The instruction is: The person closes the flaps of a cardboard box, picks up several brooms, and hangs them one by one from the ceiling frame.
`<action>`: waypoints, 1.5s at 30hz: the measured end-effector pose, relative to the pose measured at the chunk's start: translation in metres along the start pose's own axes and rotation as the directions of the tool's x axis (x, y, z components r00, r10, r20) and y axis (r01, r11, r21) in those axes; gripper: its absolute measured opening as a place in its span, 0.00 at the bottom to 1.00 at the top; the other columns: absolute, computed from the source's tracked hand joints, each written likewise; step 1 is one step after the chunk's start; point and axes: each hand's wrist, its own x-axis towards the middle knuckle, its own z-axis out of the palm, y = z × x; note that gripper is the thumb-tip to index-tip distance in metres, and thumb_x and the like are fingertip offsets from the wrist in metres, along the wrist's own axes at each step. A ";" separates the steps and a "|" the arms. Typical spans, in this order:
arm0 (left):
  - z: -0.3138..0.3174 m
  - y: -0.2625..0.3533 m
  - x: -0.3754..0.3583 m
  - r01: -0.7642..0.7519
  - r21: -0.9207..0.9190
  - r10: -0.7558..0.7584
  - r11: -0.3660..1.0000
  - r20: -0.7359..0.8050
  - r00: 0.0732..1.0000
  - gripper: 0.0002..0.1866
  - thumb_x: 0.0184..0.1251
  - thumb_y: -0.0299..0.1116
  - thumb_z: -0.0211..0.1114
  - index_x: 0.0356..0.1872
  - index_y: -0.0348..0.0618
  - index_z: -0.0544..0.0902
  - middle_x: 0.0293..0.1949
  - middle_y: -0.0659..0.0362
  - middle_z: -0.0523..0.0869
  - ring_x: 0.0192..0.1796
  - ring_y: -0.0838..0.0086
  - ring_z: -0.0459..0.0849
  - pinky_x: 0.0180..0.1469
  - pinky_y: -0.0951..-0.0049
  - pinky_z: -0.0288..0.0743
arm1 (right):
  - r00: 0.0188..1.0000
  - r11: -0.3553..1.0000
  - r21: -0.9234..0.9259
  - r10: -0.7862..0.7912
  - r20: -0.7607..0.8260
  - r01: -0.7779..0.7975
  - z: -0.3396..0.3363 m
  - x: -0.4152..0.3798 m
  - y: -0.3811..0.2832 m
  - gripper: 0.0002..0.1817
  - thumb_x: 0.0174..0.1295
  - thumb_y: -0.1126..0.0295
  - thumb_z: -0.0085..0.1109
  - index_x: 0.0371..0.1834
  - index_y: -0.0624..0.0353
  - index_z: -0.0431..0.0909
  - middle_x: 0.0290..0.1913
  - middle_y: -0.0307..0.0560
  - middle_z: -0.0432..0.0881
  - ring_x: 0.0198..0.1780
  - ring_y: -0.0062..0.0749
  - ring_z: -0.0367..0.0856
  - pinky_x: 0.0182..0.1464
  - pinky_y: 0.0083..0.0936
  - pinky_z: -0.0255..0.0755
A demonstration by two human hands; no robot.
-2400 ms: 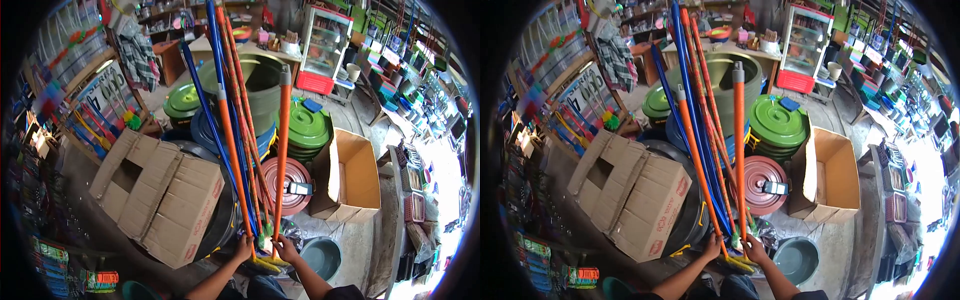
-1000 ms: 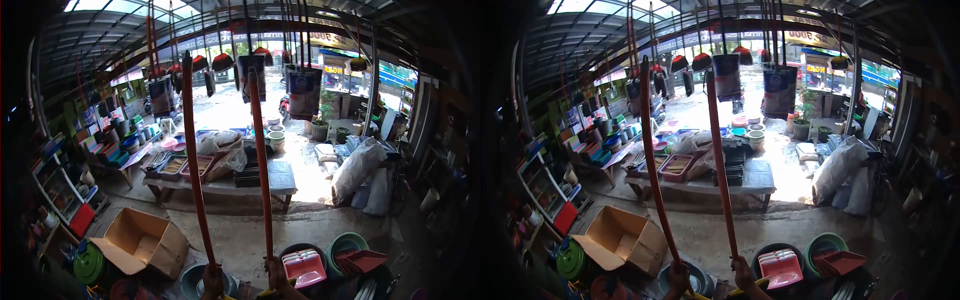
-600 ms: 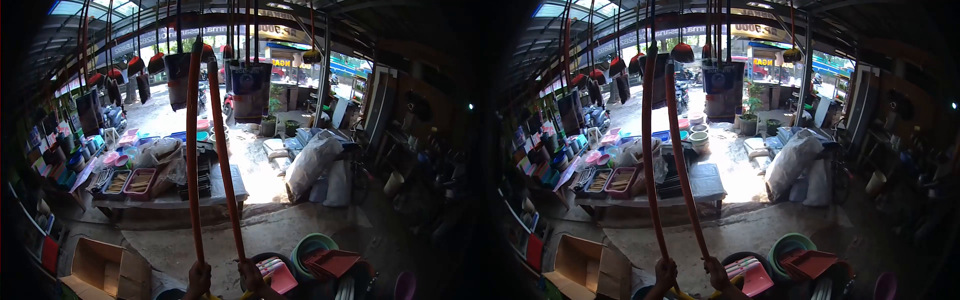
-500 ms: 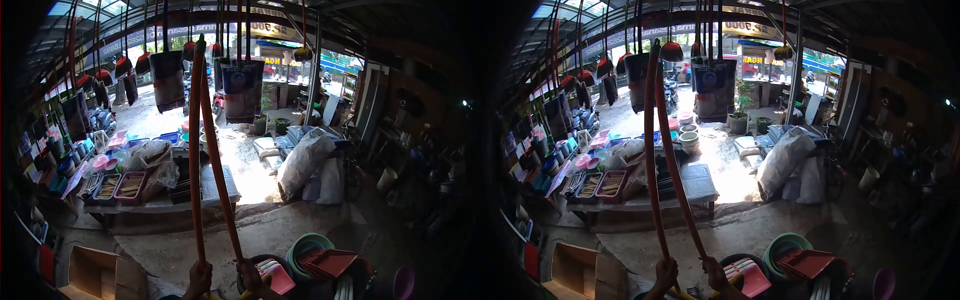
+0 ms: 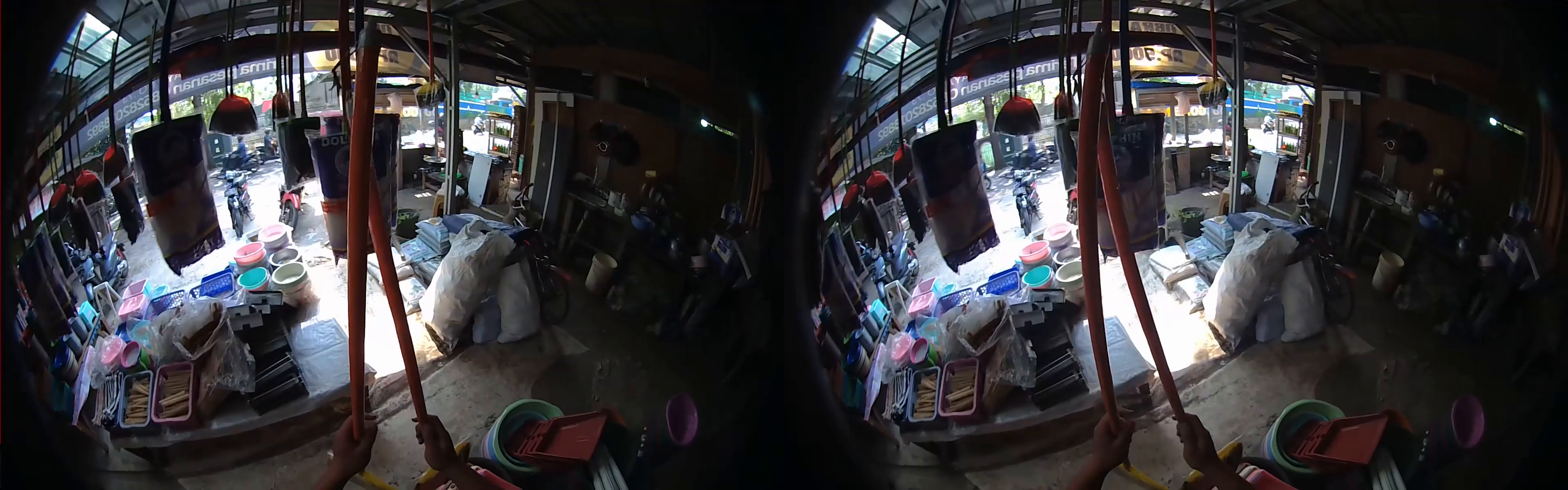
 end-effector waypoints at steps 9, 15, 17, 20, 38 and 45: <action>0.052 0.025 0.151 0.002 -0.043 0.013 0.999 0.348 0.937 0.07 0.67 0.30 0.60 0.42 0.39 0.80 0.21 0.68 0.73 0.25 0.86 0.70 0.27 0.80 0.64 | 0.944 0.981 -0.187 -0.021 -0.329 -0.044 -0.026 0.081 -0.026 0.17 0.73 0.61 0.39 0.52 0.63 0.69 0.30 0.35 0.69 0.31 0.17 0.68 0.35 0.17 0.66; 0.121 -0.016 0.236 -0.014 -0.052 0.036 0.999 0.434 0.900 0.11 0.70 0.34 0.58 0.43 0.37 0.80 0.20 0.68 0.73 0.23 0.86 0.69 0.26 0.79 0.65 | 0.911 0.967 -0.254 -0.084 -0.405 -0.024 -0.075 0.163 0.009 0.17 0.73 0.60 0.41 0.53 0.62 0.69 0.30 0.35 0.70 0.30 0.17 0.68 0.35 0.18 0.66; 0.149 -0.028 0.267 0.035 -0.062 -0.005 0.997 0.436 0.900 0.11 0.70 0.34 0.59 0.43 0.37 0.80 0.20 0.68 0.73 0.23 0.86 0.69 0.26 0.80 0.65 | 0.906 0.965 -0.260 -0.098 -0.411 -0.014 -0.096 0.199 0.026 0.18 0.72 0.59 0.42 0.54 0.61 0.70 0.30 0.35 0.70 0.30 0.17 0.68 0.35 0.18 0.66; 0.200 -0.051 0.328 0.059 -0.088 -0.014 0.994 0.443 0.896 0.10 0.70 0.35 0.59 0.45 0.39 0.80 0.20 0.71 0.71 0.22 0.87 0.67 0.24 0.81 0.62 | 0.915 0.971 -0.239 -0.082 -0.395 -0.016 -0.138 0.263 0.059 0.18 0.72 0.58 0.42 0.53 0.60 0.70 0.29 0.34 0.70 0.29 0.17 0.68 0.34 0.18 0.65; 0.369 -0.104 0.606 0.135 -0.053 -0.104 0.989 0.392 0.914 0.14 0.70 0.34 0.59 0.50 0.36 0.79 0.30 0.64 0.81 0.31 0.83 0.77 0.35 0.79 0.73 | 0.988 0.977 -0.172 -0.137 -0.065 0.124 -0.270 0.581 0.163 0.11 0.71 0.69 0.44 0.52 0.60 0.68 0.35 0.43 0.73 0.36 0.27 0.73 0.39 0.26 0.69; 0.347 -0.143 0.751 0.148 -0.064 -0.125 0.987 0.283 0.951 0.15 0.69 0.39 0.60 0.46 0.37 0.82 0.23 0.66 0.78 0.26 0.84 0.74 0.30 0.77 0.68 | 0.985 0.864 -0.504 -0.083 -0.152 -0.005 -0.263 0.647 0.264 0.15 0.66 0.64 0.51 0.50 0.62 0.69 0.28 0.48 0.75 0.29 0.36 0.74 0.33 0.32 0.69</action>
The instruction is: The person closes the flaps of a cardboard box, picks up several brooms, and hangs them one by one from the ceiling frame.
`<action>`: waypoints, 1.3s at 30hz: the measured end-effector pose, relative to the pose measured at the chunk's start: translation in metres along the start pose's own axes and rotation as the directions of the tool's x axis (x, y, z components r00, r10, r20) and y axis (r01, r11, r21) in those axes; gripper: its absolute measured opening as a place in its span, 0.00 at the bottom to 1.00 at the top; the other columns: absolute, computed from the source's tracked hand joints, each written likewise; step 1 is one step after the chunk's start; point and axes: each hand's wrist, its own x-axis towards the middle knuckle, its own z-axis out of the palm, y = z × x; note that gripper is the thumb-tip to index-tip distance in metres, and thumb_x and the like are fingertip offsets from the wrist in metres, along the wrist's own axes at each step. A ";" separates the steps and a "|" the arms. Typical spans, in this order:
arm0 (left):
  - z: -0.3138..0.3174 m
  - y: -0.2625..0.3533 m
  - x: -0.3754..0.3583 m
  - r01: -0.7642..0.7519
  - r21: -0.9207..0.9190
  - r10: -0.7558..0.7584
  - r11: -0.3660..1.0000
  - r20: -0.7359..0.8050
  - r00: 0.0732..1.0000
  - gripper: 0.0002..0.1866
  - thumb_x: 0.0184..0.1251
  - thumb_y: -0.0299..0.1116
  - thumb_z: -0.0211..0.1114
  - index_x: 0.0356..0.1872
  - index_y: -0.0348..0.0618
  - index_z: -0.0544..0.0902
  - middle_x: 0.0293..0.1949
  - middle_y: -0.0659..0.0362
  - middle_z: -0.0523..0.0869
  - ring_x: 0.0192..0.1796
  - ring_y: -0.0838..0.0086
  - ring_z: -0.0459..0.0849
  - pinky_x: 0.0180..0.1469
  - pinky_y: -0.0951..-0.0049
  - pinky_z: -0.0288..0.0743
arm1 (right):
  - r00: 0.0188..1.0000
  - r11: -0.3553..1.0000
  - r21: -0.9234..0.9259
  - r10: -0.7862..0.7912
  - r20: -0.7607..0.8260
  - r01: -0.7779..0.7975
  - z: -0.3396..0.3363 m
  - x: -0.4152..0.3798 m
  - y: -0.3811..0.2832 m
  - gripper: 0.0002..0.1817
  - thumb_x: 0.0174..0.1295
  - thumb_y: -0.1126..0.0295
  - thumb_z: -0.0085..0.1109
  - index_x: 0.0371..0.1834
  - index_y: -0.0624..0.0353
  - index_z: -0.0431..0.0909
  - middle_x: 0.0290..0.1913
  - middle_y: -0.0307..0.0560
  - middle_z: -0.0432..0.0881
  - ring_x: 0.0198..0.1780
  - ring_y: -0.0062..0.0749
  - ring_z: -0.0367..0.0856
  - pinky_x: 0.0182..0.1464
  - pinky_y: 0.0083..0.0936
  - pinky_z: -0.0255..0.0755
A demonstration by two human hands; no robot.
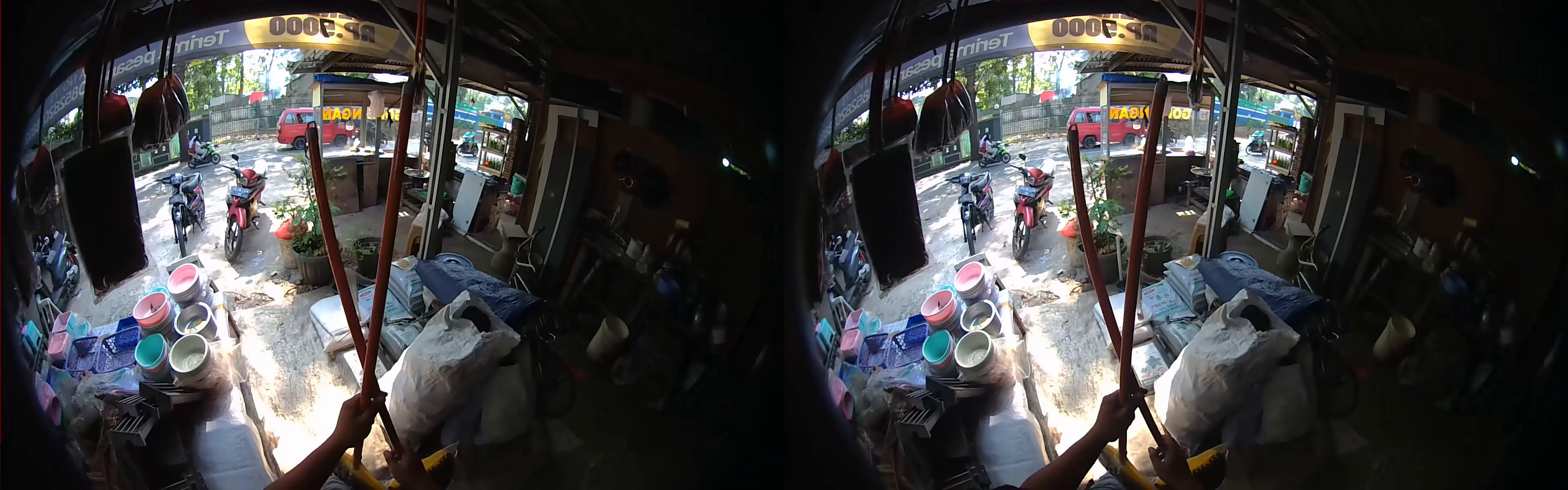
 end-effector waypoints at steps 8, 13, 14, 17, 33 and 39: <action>-0.126 -0.016 0.182 0.088 -0.187 -0.090 0.978 -0.001 0.996 0.14 0.70 0.40 0.60 0.44 0.40 0.82 0.16 0.72 0.68 0.16 0.89 0.64 0.18 0.82 0.56 | 0.945 0.820 -0.517 -0.322 -0.062 0.245 0.116 0.145 0.071 0.12 0.65 0.59 0.52 0.37 0.57 0.75 0.26 0.58 0.77 0.31 0.57 0.75 0.31 0.48 0.67; -0.198 0.008 0.276 0.030 -0.195 -0.040 0.980 -0.050 0.998 0.17 0.70 0.39 0.59 0.52 0.38 0.78 0.16 0.72 0.68 0.16 0.88 0.66 0.19 0.83 0.59 | 0.997 0.963 -0.256 -0.081 0.015 0.082 0.131 0.268 -0.031 0.11 0.65 0.62 0.53 0.39 0.59 0.76 0.21 0.55 0.77 0.23 0.54 0.75 0.28 0.44 0.68; -0.208 0.013 0.288 0.024 -0.190 -0.038 0.982 -0.073 0.997 0.17 0.70 0.39 0.59 0.53 0.38 0.77 0.16 0.71 0.69 0.17 0.88 0.66 0.19 0.83 0.59 | 0.997 0.986 -0.150 -0.074 -0.025 0.069 0.141 0.284 -0.038 0.11 0.65 0.63 0.53 0.39 0.59 0.76 0.20 0.55 0.77 0.22 0.54 0.75 0.26 0.42 0.68; -0.239 0.011 0.323 0.021 -0.193 -0.041 0.981 -0.097 0.994 0.17 0.70 0.39 0.60 0.52 0.38 0.78 0.16 0.71 0.69 0.17 0.88 0.67 0.19 0.83 0.60 | 0.996 0.966 -0.257 -0.029 -0.080 0.007 0.185 0.325 0.008 0.11 0.65 0.62 0.54 0.37 0.60 0.77 0.20 0.55 0.77 0.22 0.53 0.77 0.23 0.41 0.67; -0.345 -0.156 0.491 0.253 -0.010 -0.251 0.968 0.063 0.966 0.20 0.70 0.44 0.58 0.52 0.40 0.71 0.34 0.52 0.81 0.25 0.68 0.83 0.20 0.69 0.77 | 0.970 0.981 -0.171 0.047 -0.239 -0.090 0.288 0.617 0.060 0.13 0.67 0.59 0.53 0.38 0.59 0.78 0.24 0.60 0.78 0.26 0.58 0.78 0.24 0.44 0.68; -0.364 -0.115 0.579 0.184 -0.183 -0.205 0.966 -0.100 0.974 0.20 0.73 0.43 0.53 0.55 0.43 0.62 0.15 0.63 0.70 0.11 0.74 0.73 0.09 0.70 0.68 | 0.958 0.974 -0.168 0.100 -0.270 -0.149 0.296 0.702 0.088 0.20 0.69 0.56 0.49 0.45 0.64 0.78 0.35 0.62 0.81 0.36 0.58 0.80 0.34 0.42 0.73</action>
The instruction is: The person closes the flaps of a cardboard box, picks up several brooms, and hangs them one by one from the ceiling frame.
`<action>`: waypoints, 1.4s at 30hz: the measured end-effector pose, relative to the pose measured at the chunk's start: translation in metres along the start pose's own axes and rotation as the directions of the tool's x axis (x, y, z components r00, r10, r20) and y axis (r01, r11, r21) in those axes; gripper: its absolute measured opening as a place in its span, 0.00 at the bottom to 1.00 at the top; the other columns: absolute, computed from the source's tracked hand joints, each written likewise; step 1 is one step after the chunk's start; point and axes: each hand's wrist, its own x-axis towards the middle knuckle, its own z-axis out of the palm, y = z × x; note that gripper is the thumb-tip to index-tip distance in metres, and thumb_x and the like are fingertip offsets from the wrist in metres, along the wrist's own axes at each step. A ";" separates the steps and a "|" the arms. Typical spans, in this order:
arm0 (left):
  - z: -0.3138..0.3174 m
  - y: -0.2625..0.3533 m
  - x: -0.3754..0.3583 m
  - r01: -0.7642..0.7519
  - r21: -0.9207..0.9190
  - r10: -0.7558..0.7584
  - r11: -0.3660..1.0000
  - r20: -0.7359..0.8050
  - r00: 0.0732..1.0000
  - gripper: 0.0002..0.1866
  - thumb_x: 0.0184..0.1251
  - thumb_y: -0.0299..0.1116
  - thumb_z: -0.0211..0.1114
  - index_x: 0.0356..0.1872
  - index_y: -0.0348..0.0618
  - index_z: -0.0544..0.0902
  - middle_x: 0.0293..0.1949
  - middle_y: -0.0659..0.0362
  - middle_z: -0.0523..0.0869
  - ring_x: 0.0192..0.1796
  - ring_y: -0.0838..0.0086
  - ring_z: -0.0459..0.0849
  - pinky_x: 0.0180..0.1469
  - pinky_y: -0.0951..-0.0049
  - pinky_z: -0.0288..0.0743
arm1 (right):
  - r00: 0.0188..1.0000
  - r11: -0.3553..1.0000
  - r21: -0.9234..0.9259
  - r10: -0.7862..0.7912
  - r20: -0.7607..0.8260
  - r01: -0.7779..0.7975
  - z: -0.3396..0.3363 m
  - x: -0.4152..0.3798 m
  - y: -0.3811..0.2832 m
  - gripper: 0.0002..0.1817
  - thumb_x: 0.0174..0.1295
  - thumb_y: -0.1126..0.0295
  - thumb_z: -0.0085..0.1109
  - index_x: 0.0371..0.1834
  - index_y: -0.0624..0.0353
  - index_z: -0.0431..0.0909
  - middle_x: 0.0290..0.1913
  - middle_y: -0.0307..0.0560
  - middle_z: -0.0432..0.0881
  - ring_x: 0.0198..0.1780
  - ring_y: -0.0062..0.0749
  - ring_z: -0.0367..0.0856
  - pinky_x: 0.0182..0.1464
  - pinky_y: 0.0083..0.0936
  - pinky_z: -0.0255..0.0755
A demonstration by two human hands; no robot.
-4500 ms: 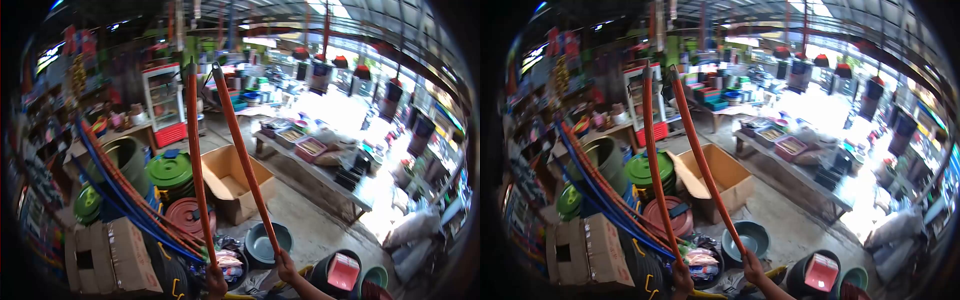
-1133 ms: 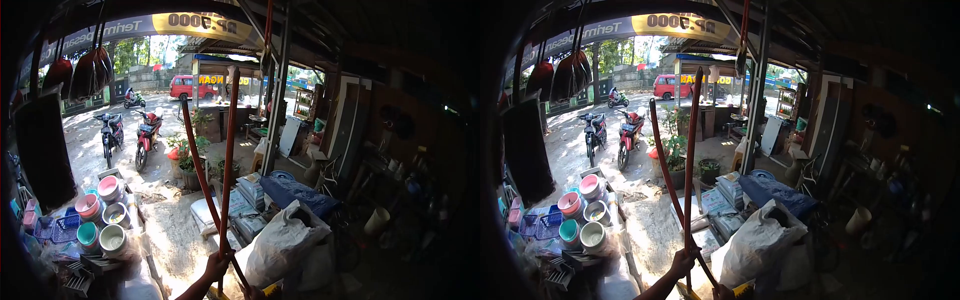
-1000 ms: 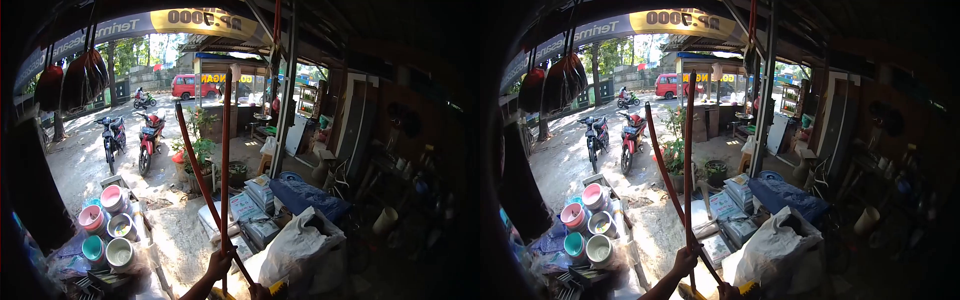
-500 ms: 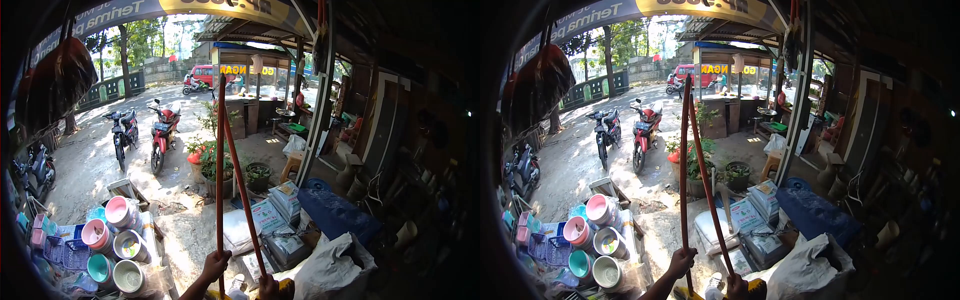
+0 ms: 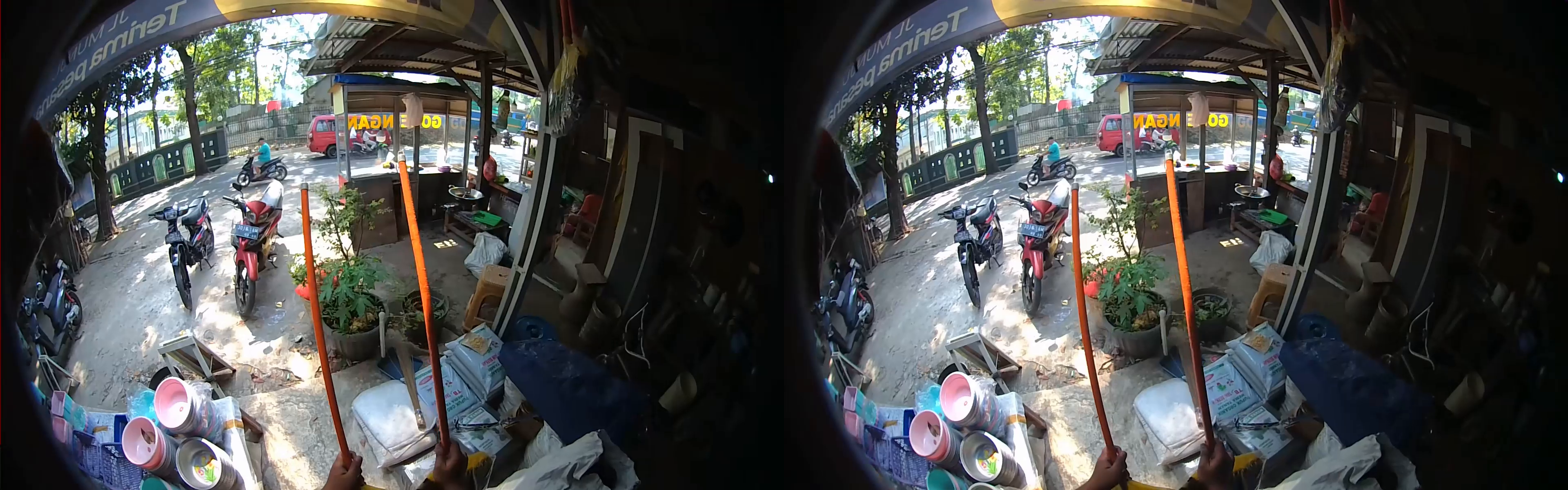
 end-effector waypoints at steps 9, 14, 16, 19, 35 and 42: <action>0.013 0.038 0.148 -0.288 0.076 0.283 0.954 0.078 0.956 0.08 0.73 0.37 0.54 0.41 0.44 0.71 0.16 0.67 0.68 0.12 0.81 0.67 0.11 0.77 0.62 | 0.961 0.990 -0.015 -0.139 -0.238 0.139 -0.017 0.085 -0.040 0.16 0.66 0.58 0.52 0.36 0.61 0.78 0.23 0.56 0.78 0.25 0.53 0.79 0.27 0.41 0.70; 0.028 0.096 0.220 -0.499 0.058 0.471 0.865 0.252 0.845 0.05 0.73 0.34 0.54 0.40 0.45 0.71 0.20 0.69 0.68 0.18 0.85 0.65 0.18 0.81 0.61 | 0.920 0.987 -0.118 -0.145 -0.365 0.109 -0.040 0.122 -0.078 0.14 0.65 0.59 0.56 0.37 0.61 0.77 0.27 0.56 0.79 0.29 0.50 0.79 0.30 0.38 0.70; 0.039 0.135 0.241 -0.559 0.010 0.535 0.829 0.275 0.799 0.06 0.74 0.35 0.52 0.40 0.44 0.72 0.21 0.69 0.68 0.20 0.84 0.66 0.21 0.80 0.62 | 0.847 0.955 -0.249 -0.261 -0.463 0.158 -0.050 0.150 -0.088 0.14 0.65 0.60 0.55 0.40 0.61 0.77 0.28 0.54 0.79 0.28 0.46 0.77 0.30 0.35 0.70; 0.045 0.158 0.295 -0.617 0.092 0.535 0.782 0.408 0.739 0.10 0.76 0.38 0.47 0.40 0.43 0.72 0.23 0.68 0.69 0.24 0.83 0.66 0.24 0.79 0.62 | 0.824 0.975 -0.219 -0.159 -0.543 0.043 -0.094 0.186 -0.162 0.15 0.65 0.60 0.55 0.46 0.61 0.76 0.31 0.51 0.79 0.29 0.44 0.76 0.32 0.35 0.70; 0.145 0.302 0.367 -0.836 -0.401 0.886 0.375 0.419 0.197 0.11 0.73 0.27 0.42 0.46 0.38 0.74 0.29 0.56 0.74 0.28 0.69 0.73 0.34 0.70 0.70 | 0.444 0.719 -0.650 -0.680 -0.583 0.248 -0.344 0.328 -0.445 0.18 0.70 0.75 0.38 0.63 0.53 0.61 0.33 0.42 0.73 0.31 0.22 0.73 0.38 0.24 0.70; 0.152 0.291 0.386 -0.933 -0.233 0.814 0.273 0.572 0.095 0.18 0.68 0.22 0.48 0.57 0.26 0.69 0.54 0.40 0.75 0.54 0.52 0.77 0.57 0.60 0.71 | 0.278 0.607 -0.791 -0.749 -0.601 -0.076 -0.360 0.339 -0.598 0.18 0.66 0.73 0.45 0.59 0.52 0.66 0.38 0.53 0.80 0.39 0.40 0.82 0.43 0.35 0.73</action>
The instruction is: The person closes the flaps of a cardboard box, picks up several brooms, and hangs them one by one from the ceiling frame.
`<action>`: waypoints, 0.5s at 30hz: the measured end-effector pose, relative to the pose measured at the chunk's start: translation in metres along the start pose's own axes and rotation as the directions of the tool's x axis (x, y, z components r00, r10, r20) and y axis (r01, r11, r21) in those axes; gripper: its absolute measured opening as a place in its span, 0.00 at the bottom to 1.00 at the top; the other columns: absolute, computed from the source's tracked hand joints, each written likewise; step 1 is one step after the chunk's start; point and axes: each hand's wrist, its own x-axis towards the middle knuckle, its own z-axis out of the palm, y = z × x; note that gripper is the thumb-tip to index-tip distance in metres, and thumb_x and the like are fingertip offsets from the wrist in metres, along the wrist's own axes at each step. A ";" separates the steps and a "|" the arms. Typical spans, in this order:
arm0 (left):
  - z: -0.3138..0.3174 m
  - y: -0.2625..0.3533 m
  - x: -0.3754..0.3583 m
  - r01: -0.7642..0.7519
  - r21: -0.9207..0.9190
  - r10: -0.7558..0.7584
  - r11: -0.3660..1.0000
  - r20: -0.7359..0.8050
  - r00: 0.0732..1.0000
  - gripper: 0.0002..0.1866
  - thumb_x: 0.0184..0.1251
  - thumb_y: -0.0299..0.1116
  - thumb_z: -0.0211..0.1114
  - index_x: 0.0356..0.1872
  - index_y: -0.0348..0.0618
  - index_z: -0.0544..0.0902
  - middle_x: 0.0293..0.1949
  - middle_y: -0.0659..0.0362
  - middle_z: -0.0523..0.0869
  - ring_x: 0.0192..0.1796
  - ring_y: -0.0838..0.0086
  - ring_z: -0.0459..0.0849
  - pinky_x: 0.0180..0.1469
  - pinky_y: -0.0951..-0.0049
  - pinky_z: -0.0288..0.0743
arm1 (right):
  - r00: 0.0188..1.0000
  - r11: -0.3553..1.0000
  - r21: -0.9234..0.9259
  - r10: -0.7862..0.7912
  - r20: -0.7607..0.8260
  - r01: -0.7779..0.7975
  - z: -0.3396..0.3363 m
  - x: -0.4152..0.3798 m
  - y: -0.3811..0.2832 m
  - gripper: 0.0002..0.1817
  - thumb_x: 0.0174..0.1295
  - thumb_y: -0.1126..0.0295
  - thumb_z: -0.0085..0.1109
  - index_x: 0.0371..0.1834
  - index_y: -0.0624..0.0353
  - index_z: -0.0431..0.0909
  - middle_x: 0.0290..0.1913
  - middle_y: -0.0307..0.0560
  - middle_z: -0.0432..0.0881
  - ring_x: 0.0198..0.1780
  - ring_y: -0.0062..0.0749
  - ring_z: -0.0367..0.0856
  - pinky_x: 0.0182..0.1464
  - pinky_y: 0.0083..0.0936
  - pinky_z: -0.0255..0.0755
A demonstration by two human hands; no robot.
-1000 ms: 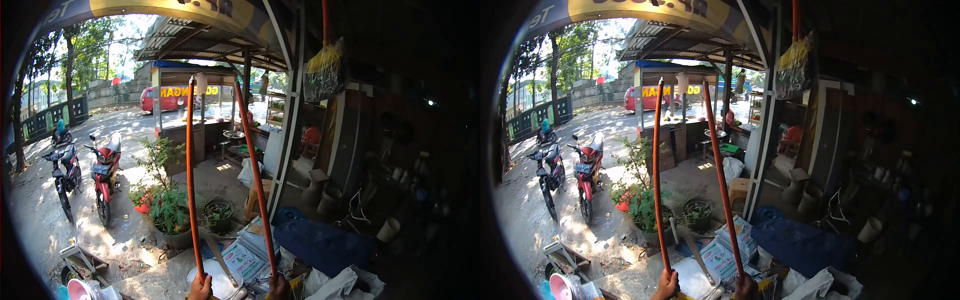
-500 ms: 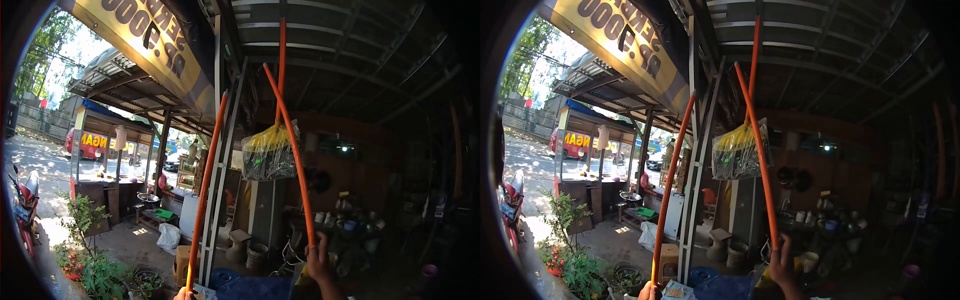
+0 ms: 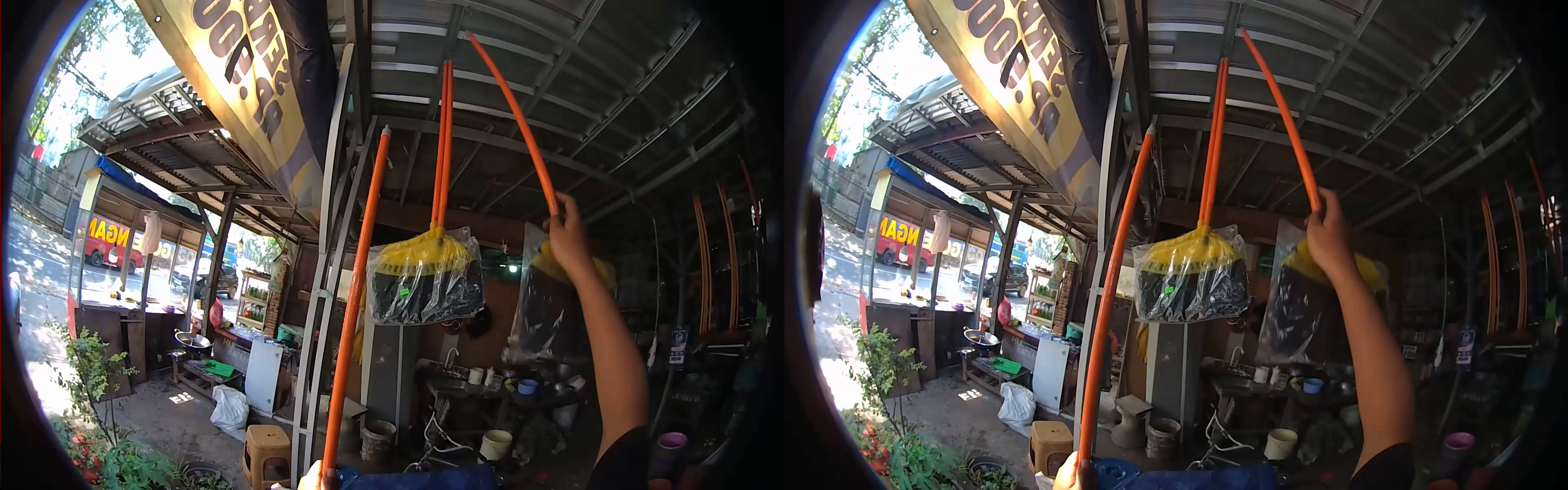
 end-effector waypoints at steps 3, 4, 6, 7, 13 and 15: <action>-0.028 0.045 0.016 0.312 -0.086 -0.292 0.946 0.190 0.937 0.20 0.65 0.17 0.48 0.59 0.21 0.66 0.61 0.37 0.69 0.62 0.47 0.71 0.65 0.60 0.64 | 0.993 0.996 -0.043 -0.088 -0.078 0.085 -0.001 0.048 -0.008 0.18 0.65 0.69 0.47 0.58 0.51 0.67 0.40 0.59 0.81 0.43 0.52 0.81 0.45 0.41 0.72; -0.031 0.050 0.018 0.394 -0.167 -0.363 0.904 0.188 0.913 0.20 0.65 0.15 0.48 0.58 0.21 0.67 0.60 0.37 0.70 0.61 0.47 0.72 0.66 0.60 0.64 | 0.994 0.995 -0.088 -0.057 -0.089 0.049 -0.005 0.059 -0.022 0.18 0.64 0.67 0.47 0.58 0.52 0.68 0.42 0.60 0.80 0.45 0.55 0.80 0.46 0.43 0.71; -0.018 0.033 0.007 0.306 -0.097 -0.292 0.947 0.135 0.947 0.19 0.66 0.16 0.49 0.58 0.22 0.68 0.59 0.37 0.71 0.61 0.47 0.72 0.65 0.61 0.66 | 0.994 0.991 -0.131 -0.028 -0.103 0.014 -0.007 0.081 -0.038 0.18 0.64 0.66 0.47 0.57 0.52 0.69 0.45 0.61 0.80 0.48 0.58 0.78 0.48 0.45 0.70; -0.016 0.030 0.005 0.285 -0.092 -0.273 0.954 0.120 0.954 0.18 0.66 0.16 0.49 0.58 0.22 0.68 0.59 0.38 0.72 0.60 0.47 0.72 0.64 0.61 0.66 | 0.984 0.983 -0.170 -0.091 -0.150 0.065 -0.006 0.092 -0.041 0.18 0.64 0.65 0.47 0.57 0.52 0.69 0.46 0.61 0.80 0.50 0.58 0.78 0.50 0.45 0.70; -0.027 0.042 0.009 0.298 -0.210 -0.282 0.931 0.102 0.954 0.17 0.66 0.15 0.49 0.56 0.21 0.69 0.58 0.38 0.73 0.60 0.46 0.73 0.64 0.61 0.67 | 0.988 0.943 -0.332 -0.070 -0.138 0.020 -0.006 0.121 -0.084 0.20 0.62 0.65 0.46 0.58 0.54 0.69 0.52 0.60 0.78 0.56 0.55 0.76 0.55 0.45 0.69; -0.025 0.039 0.008 0.287 -0.113 -0.267 0.951 0.162 0.950 0.18 0.67 0.16 0.47 0.57 0.22 0.68 0.58 0.37 0.72 0.61 0.48 0.72 0.66 0.59 0.65 | 0.990 0.928 -0.373 -0.069 -0.123 0.018 -0.004 0.125 -0.089 0.20 0.61 0.66 0.46 0.58 0.54 0.69 0.53 0.59 0.78 0.56 0.54 0.76 0.56 0.44 0.69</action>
